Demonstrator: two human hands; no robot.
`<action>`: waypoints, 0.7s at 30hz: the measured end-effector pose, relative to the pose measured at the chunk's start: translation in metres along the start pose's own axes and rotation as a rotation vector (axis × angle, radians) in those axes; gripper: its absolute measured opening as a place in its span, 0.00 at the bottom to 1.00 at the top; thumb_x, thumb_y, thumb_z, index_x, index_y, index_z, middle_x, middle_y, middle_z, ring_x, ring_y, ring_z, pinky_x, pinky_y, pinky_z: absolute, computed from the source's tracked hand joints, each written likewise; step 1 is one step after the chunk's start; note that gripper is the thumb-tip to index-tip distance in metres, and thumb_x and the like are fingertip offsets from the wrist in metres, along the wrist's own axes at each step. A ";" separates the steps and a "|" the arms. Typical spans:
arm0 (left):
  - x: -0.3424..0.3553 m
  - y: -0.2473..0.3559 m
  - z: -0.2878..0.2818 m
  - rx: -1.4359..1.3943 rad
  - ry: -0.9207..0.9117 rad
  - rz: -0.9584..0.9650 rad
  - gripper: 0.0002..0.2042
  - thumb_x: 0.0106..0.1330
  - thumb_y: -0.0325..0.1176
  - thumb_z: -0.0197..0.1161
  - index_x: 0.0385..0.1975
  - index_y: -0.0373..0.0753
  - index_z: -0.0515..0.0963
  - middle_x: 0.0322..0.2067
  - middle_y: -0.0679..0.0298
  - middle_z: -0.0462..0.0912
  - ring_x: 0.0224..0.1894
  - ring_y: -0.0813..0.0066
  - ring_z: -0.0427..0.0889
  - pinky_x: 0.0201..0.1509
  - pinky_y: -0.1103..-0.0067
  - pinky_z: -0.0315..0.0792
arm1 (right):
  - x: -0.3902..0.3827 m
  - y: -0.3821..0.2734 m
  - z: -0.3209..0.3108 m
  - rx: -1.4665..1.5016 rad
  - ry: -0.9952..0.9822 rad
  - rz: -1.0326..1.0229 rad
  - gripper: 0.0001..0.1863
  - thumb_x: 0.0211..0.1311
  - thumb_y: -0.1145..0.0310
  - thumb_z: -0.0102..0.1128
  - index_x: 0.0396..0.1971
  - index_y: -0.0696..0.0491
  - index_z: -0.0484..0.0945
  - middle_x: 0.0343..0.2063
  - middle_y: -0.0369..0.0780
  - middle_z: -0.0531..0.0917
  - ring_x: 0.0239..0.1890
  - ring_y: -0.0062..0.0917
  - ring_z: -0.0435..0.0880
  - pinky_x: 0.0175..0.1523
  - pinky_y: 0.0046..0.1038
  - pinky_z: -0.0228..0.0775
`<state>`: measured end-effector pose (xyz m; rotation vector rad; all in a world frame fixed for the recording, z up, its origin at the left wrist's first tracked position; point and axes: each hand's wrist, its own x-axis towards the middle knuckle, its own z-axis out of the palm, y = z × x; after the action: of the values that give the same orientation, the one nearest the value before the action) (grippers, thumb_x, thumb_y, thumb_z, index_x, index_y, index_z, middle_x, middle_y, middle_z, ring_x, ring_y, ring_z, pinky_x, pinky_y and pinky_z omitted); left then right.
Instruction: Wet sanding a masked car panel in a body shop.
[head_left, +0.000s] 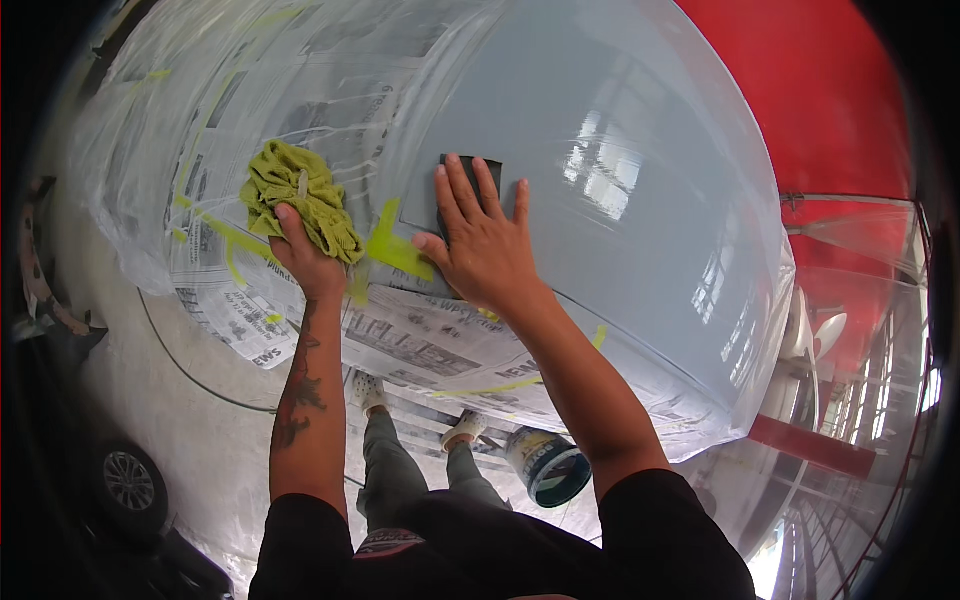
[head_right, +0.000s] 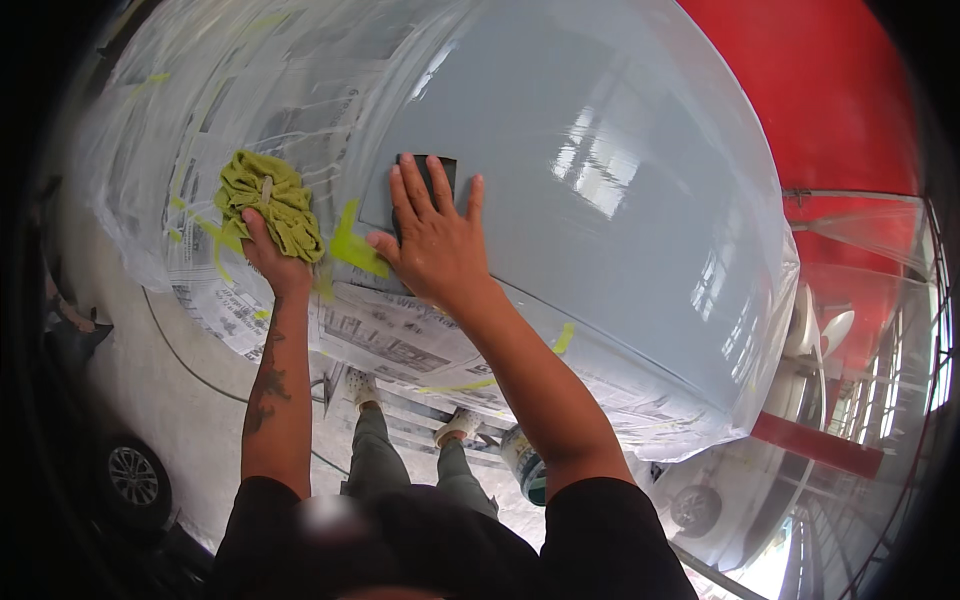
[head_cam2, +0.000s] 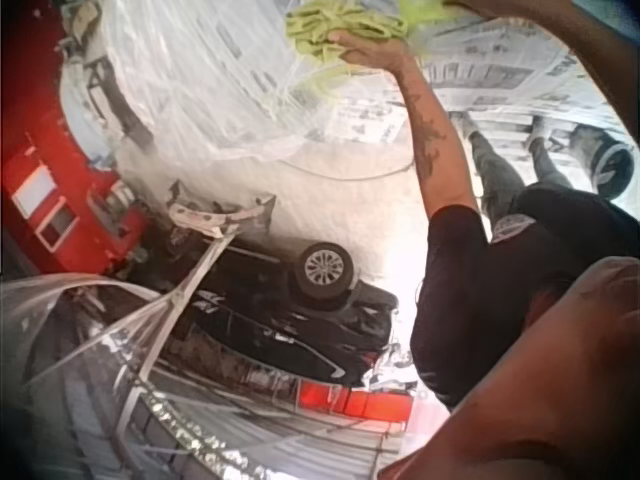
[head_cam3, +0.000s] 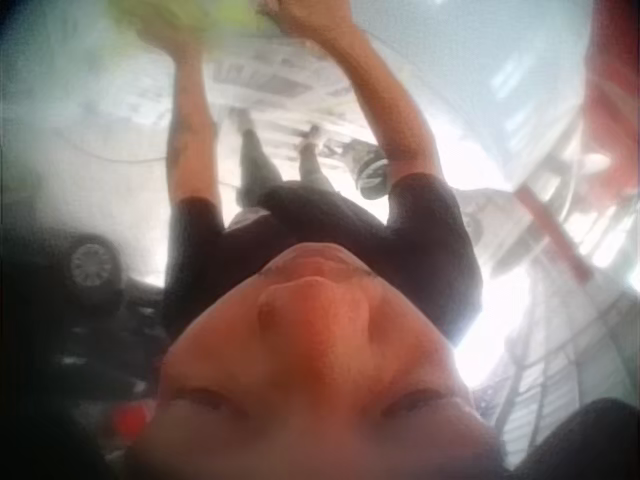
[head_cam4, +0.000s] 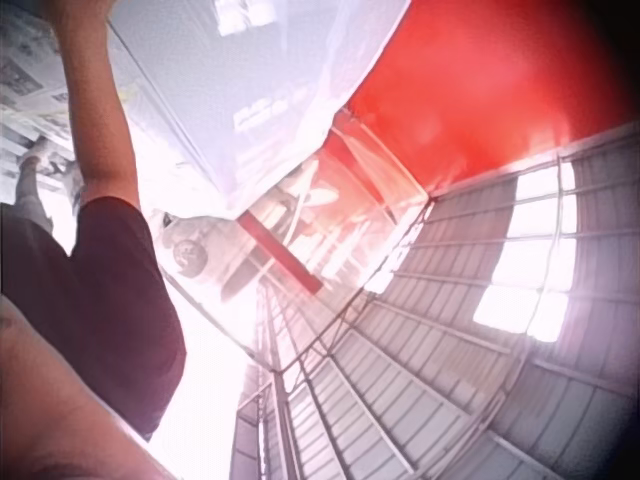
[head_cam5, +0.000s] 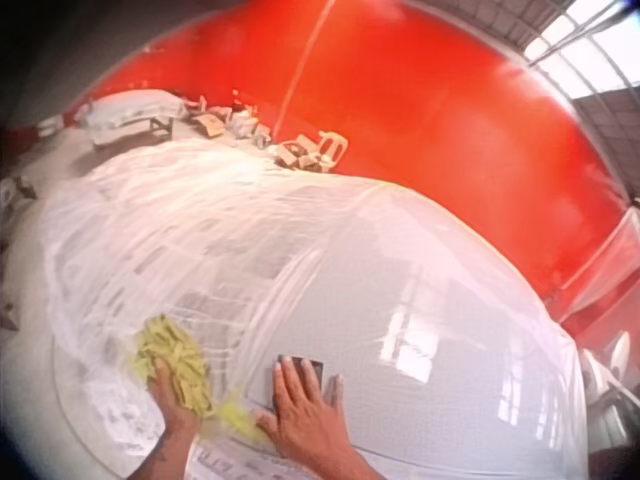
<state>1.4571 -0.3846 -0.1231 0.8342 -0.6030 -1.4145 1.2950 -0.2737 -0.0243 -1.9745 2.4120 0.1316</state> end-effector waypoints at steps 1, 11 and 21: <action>-0.001 -0.001 -0.001 -0.001 0.003 -0.002 0.30 0.72 0.52 0.53 0.62 0.32 0.62 0.53 0.57 0.73 0.49 0.68 0.78 0.49 0.73 0.75 | 0.004 0.000 0.000 0.018 -0.019 -0.024 0.42 0.69 0.39 0.39 0.73 0.51 0.49 0.75 0.37 0.48 0.76 0.35 0.42 0.72 0.60 0.27; -0.007 0.000 -0.003 0.040 -0.011 -0.043 0.31 0.73 0.53 0.52 0.63 0.31 0.60 0.55 0.57 0.72 0.51 0.71 0.76 0.51 0.76 0.73 | -0.002 -0.003 0.000 -0.016 -0.057 0.008 0.39 0.70 0.41 0.38 0.73 0.51 0.50 0.74 0.38 0.50 0.76 0.35 0.44 0.73 0.57 0.30; -0.007 -0.001 -0.011 0.077 0.017 -0.131 0.33 0.72 0.56 0.50 0.64 0.34 0.59 0.57 0.57 0.70 0.54 0.68 0.76 0.55 0.72 0.73 | 0.193 0.092 -0.010 0.004 0.127 0.261 0.36 0.71 0.43 0.36 0.71 0.52 0.54 0.73 0.39 0.55 0.75 0.37 0.47 0.73 0.57 0.33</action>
<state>1.4647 -0.3758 -0.1302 0.9606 -0.6020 -1.5091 1.1666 -0.4451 -0.0226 -1.7057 2.7385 0.0055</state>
